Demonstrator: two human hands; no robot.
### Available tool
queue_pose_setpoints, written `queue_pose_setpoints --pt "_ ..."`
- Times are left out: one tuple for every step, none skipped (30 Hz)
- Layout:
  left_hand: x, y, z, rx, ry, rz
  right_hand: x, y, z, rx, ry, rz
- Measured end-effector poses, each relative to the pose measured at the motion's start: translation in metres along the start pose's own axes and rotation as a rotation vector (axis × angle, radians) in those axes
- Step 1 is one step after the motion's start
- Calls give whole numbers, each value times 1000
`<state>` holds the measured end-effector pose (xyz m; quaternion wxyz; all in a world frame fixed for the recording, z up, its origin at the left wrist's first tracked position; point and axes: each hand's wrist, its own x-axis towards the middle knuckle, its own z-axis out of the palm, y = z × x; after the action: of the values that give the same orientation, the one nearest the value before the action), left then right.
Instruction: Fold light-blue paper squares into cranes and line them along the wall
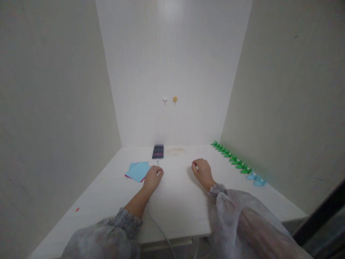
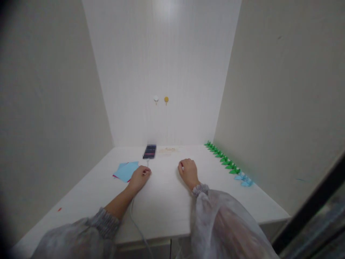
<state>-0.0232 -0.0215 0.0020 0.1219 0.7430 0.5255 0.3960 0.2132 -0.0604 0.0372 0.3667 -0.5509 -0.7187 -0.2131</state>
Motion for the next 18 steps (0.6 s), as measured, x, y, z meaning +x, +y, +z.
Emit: queue_pose_setpoints --pt "3 -8 -4 111 74 8 3 -16 13 42 -18 -31" --pt "5 -15 -8 224 117 -12 6 -31 25 86 -38 -69" --pt "7 -23 -11 331 143 -64 9 -45 36 124 -55 -105" --pt "9 -30 -14 430 134 -119 10 -57 45 156 -71 -132" --pt "11 -36 -17 511 110 -191 11 -67 53 188 -89 -154" --pt "12 -40 -19 567 68 -262 12 -75 60 219 -102 -167" --pt "13 -44 -19 602 13 -303 12 -81 66 253 -122 -182" --pt "14 -47 -19 627 -30 -317 12 -84 70 286 -139 -198" --pt "15 -49 -19 644 -61 -311 12 -85 74 318 -159 -215" --pt "16 -50 -17 654 -93 -309 11 -83 77 347 -183 -231" --pt "18 -51 -16 662 -119 -295 11 -80 80 378 -211 -244" --pt "19 -51 -14 671 -124 -289 11 -76 82 407 -233 -241" --pt "21 -50 -13 679 -129 -286 12 -71 84 431 -242 -219" --pt "22 -50 -11 682 -137 -281 13 -66 85 453 -247 -190" --pt "23 -49 -10 685 -144 -279 14 -61 86 472 -253 -161" --pt "25 -48 -9 684 -153 -277 15 -56 87 488 -258 -131" --pt "25 -47 -7 682 -160 -274 15 -53 87 501 -260 -105" --pt "26 -46 -6 679 -165 -271 16 -51 88 510 -263 -87"
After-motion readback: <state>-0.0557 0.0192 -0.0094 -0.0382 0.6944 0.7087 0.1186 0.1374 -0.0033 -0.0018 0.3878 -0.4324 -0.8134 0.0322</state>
